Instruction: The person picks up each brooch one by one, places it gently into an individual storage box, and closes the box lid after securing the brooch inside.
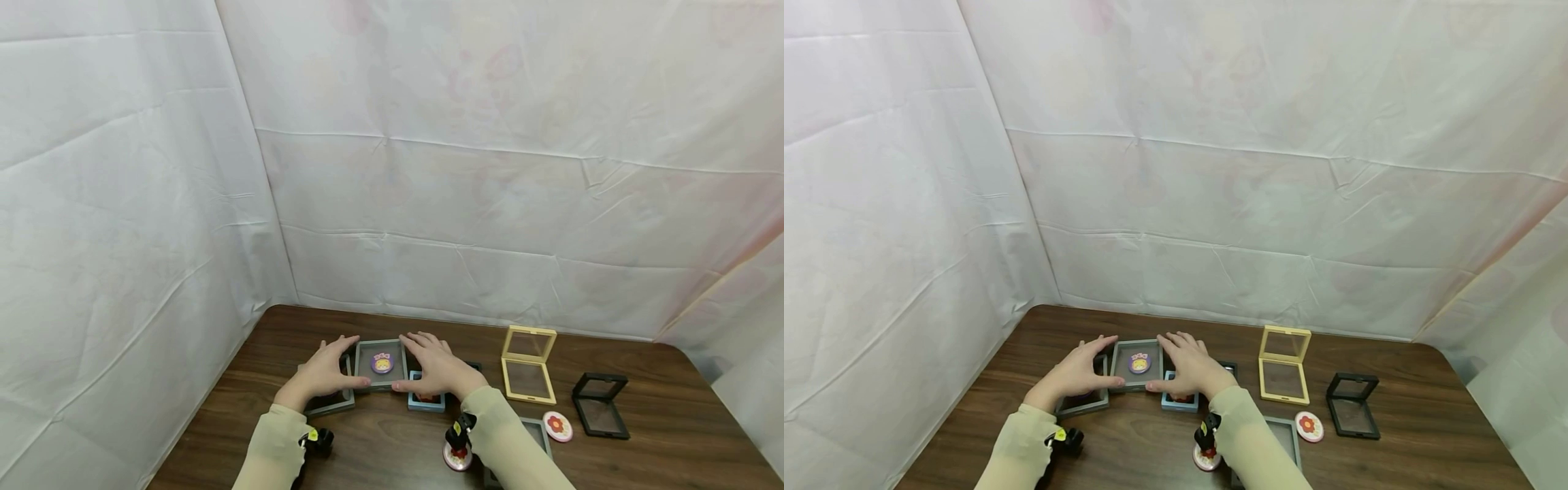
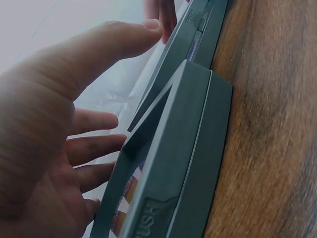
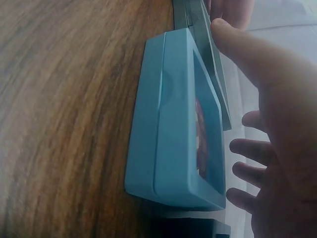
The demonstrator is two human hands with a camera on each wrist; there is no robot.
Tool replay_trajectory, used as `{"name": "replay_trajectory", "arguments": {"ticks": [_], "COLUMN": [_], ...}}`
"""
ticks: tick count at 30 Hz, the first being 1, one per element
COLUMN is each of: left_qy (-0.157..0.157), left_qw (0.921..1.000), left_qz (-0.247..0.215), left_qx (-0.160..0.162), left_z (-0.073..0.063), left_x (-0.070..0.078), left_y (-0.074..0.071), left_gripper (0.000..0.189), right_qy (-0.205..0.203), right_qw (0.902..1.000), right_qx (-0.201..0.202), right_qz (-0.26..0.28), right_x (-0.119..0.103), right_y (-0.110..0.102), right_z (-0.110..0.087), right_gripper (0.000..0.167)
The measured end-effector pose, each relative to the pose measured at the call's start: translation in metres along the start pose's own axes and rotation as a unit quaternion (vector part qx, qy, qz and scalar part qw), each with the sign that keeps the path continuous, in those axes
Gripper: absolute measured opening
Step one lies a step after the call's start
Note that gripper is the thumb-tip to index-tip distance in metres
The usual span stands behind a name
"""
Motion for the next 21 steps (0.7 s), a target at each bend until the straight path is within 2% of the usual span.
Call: {"name": "replay_trajectory", "arguments": {"ticks": [13, 21], "left_qy": [-0.022, -0.024], "left_qw": [0.9997, 0.9997], "left_qz": [0.003, 0.000], "left_qx": [-0.005, -0.008], "left_z": [-0.0028, -0.0033], "left_x": [-0.0016, -0.0030], "left_y": [0.0007, 0.0014], "left_gripper": [0.103, 0.104], "right_qy": [0.019, 0.035], "right_qw": [0.9998, 0.9991], "right_qx": [-0.008, -0.021], "right_qz": [0.000, 0.009], "right_x": [0.0056, 0.0071], "right_y": [0.0026, 0.0053], "right_z": [0.0012, 0.0001], "right_gripper": [0.101, 0.095]}}
Point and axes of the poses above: each hand's wrist, its own z-axis towards the middle knuckle, its own y-axis out of the palm, x = y × z, the point moved 4 cm from there along z, towards the middle knuckle
